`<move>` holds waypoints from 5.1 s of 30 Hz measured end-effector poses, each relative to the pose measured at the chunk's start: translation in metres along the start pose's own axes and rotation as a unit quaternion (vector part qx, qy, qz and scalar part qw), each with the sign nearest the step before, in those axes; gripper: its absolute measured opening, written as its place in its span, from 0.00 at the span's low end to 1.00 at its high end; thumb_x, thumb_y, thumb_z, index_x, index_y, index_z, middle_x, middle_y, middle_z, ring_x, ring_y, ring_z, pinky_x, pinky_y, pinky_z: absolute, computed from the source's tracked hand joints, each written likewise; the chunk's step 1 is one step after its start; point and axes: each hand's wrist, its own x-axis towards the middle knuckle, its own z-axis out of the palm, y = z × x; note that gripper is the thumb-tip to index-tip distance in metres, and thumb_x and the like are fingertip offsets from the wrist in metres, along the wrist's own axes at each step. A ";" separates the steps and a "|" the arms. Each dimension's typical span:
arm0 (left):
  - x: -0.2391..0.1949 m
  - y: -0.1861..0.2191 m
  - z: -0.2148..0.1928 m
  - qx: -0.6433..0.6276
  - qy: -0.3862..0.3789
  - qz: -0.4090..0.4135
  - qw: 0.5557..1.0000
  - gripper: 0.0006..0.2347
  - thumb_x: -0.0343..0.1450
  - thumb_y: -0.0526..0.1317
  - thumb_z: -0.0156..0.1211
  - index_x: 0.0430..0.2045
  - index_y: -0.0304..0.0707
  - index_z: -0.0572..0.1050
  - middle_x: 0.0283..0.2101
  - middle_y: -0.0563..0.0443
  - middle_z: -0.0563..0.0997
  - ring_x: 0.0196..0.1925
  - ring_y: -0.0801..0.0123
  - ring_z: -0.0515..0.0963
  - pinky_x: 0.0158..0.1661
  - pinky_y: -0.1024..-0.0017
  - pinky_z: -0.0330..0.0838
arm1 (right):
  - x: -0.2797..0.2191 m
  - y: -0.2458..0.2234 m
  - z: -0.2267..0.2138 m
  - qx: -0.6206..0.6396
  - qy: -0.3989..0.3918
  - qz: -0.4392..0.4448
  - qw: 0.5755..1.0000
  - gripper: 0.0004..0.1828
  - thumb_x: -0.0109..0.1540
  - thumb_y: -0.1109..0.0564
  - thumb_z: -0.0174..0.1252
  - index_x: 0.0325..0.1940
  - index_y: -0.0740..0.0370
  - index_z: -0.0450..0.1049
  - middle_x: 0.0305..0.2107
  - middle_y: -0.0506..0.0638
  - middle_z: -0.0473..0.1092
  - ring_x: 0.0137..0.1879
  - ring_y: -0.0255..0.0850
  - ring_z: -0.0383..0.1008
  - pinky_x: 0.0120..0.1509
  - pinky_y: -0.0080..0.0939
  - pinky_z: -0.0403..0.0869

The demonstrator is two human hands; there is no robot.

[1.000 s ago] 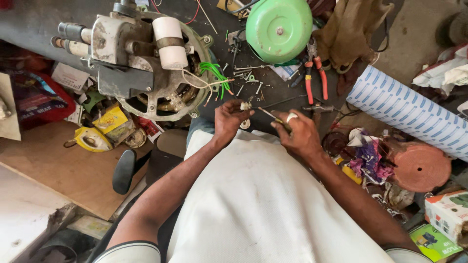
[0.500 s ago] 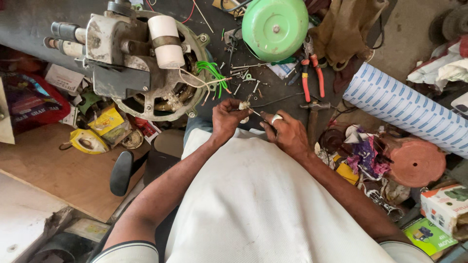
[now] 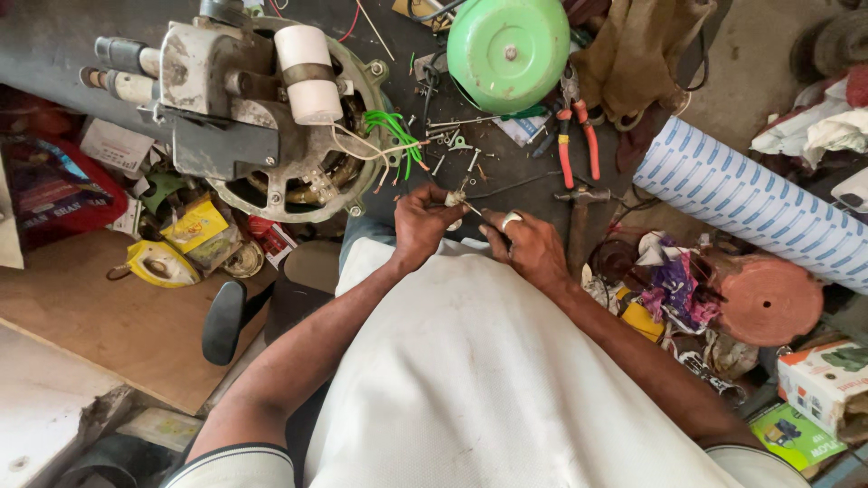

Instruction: The person repairs an electrical motor by hand, manipulating wires and components on a cluttered workbench. They use pliers to cut and strip wires, then connect them to the motor's terminals. The person also handles a small cylindrical component, possibly a capacitor, and adjusts its connections.

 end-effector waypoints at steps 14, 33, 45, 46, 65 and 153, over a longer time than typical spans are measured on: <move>-0.012 0.012 0.001 0.044 -0.016 -0.017 0.999 0.07 0.65 0.30 0.73 0.29 0.27 0.79 0.27 0.49 0.84 0.27 0.79 0.80 0.27 0.78 0.74 | -0.011 0.017 0.013 0.016 -0.052 0.095 0.994 0.11 0.65 0.56 0.61 0.47 0.64 0.79 0.31 0.62 0.76 0.36 0.57 0.80 0.40 0.52 0.75; -0.018 0.022 -0.006 0.114 -0.011 0.035 0.993 0.07 0.64 0.32 0.74 0.31 0.29 0.81 0.30 0.50 0.86 0.31 0.81 0.82 0.32 0.80 0.77 | -0.012 0.077 0.061 0.387 -0.076 0.309 0.865 0.08 0.62 0.57 0.65 0.41 0.64 0.78 0.24 0.40 0.72 0.27 0.28 0.66 0.29 0.33 0.65; -0.033 0.084 0.009 0.243 -0.051 0.352 0.902 0.08 0.64 0.29 0.67 0.35 0.33 0.81 0.41 0.46 0.86 0.43 0.64 0.87 0.42 0.71 0.81 | -0.039 0.052 0.007 0.461 -0.011 0.178 0.869 0.09 0.61 0.63 0.62 0.46 0.66 0.75 0.24 0.45 0.71 0.26 0.29 0.66 0.28 0.31 0.64; -0.036 0.094 0.010 0.251 -0.063 0.380 0.888 0.08 0.64 0.27 0.65 0.35 0.33 0.81 0.43 0.46 0.86 0.44 0.63 0.87 0.44 0.71 0.81 | -0.041 0.049 0.002 0.456 0.003 0.161 0.875 0.10 0.61 0.64 0.63 0.46 0.66 0.75 0.26 0.45 0.71 0.27 0.29 0.65 0.29 0.31 0.63; -0.087 0.230 0.026 0.234 -0.172 0.737 0.611 0.09 0.69 0.25 0.67 0.24 0.27 0.70 0.50 0.25 0.79 0.51 0.47 0.85 0.55 0.52 0.83 | -0.040 0.000 -0.053 0.425 0.042 -0.143 0.893 0.13 0.59 0.59 0.69 0.42 0.64 0.73 0.35 0.51 0.69 0.40 0.35 0.68 0.44 0.36 0.69; 0.016 0.065 0.064 0.621 -0.180 0.401 0.649 0.06 0.67 0.35 0.57 0.36 0.36 0.72 0.35 0.42 0.77 0.34 0.52 0.82 0.42 0.58 0.75 | -0.003 -0.011 -0.038 -0.141 0.001 0.113 0.984 0.09 0.59 0.57 0.62 0.41 0.61 0.80 0.36 0.63 0.76 0.38 0.64 0.77 0.41 0.59 0.75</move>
